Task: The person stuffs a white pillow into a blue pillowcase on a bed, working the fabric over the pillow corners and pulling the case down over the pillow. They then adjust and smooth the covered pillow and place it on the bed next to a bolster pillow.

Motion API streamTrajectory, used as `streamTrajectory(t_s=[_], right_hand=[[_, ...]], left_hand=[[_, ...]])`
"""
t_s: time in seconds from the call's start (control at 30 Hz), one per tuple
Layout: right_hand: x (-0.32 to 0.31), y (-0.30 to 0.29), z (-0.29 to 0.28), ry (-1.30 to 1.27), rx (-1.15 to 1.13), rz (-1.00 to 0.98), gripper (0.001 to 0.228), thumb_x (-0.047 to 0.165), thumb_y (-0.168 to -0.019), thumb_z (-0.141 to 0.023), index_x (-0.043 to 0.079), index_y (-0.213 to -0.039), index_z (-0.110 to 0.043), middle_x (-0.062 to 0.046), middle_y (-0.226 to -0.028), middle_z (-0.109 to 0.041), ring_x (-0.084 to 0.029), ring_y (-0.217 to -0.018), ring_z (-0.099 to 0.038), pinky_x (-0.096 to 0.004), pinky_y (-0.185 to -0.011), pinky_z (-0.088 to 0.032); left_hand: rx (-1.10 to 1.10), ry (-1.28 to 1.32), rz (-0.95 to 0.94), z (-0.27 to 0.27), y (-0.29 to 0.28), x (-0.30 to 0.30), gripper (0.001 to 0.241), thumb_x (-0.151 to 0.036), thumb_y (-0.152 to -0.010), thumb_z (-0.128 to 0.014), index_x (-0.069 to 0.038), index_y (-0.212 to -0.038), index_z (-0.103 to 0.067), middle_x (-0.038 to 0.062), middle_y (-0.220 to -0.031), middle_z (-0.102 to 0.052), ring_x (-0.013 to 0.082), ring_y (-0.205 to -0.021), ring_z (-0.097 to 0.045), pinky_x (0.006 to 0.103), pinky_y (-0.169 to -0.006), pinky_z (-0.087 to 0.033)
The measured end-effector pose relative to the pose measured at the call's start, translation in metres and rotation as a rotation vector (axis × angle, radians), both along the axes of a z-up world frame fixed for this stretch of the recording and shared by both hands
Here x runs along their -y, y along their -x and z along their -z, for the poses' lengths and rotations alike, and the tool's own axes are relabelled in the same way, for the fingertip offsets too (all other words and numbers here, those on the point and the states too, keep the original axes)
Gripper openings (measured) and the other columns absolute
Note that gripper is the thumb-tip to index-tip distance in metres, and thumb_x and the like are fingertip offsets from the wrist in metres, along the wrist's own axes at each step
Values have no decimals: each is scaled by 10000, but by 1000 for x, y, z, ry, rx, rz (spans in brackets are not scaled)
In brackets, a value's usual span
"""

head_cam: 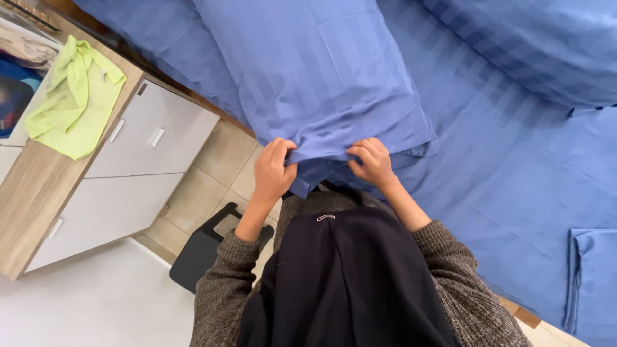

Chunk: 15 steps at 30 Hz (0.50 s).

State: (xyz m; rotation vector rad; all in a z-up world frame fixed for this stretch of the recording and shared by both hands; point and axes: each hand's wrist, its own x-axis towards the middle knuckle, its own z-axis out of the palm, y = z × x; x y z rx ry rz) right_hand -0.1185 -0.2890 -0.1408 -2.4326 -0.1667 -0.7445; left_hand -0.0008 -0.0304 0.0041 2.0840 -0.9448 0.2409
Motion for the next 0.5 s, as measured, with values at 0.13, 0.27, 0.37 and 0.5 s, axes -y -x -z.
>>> streamTrajectory(t_s=[0.13, 0.27, 0.37, 0.5], right_hand=[[-13, -26, -55, -21, 114, 37, 373, 78, -818, -837, 106, -1136, -645, -86, -1155, -642, -294, -1063, -601, -418, -941, -482], [27, -42, -64, 32, 50, 336, 546, 3, -708, -670, 53, -1251, -653, -161, -1209, -625, -359, -1082, -581, -446, -914, -460], [61, -30, -57, 45, -122, 362, 513, -61, -738, -616, 114, -1208, -721, -98, -1132, -673, -326, -1033, -614, -419, -870, -499], [64, -9, -121, 108, 191, 443, 331, -40, -799, -685, 98, -1088, -772, -54, -1057, -694, -282, -932, -607, -404, -817, -508]], left_hand=[[-166, 28, 62, -4, 1, 10, 244, -35, -815, -661, -77, -1049, -604, 118, -903, -650, 327, -814, -657, 425, -696, -514], [-317, -303, 279, 10, -6, 15, 212, -162, -861, -726, -111, -1034, -615, 120, -795, -678, 346, -771, -679, 453, -656, -495], [-280, -503, 306, 51, -23, 0, 240, -180, -831, -732, -120, -1029, -609, 125, -827, -697, 367, -802, -682, 477, -665, -501], [-92, -321, 181, -11, -23, -20, 330, -18, -748, -629, -121, -1060, -601, 137, -956, -705, 382, -867, -675, 490, -689, -522]])
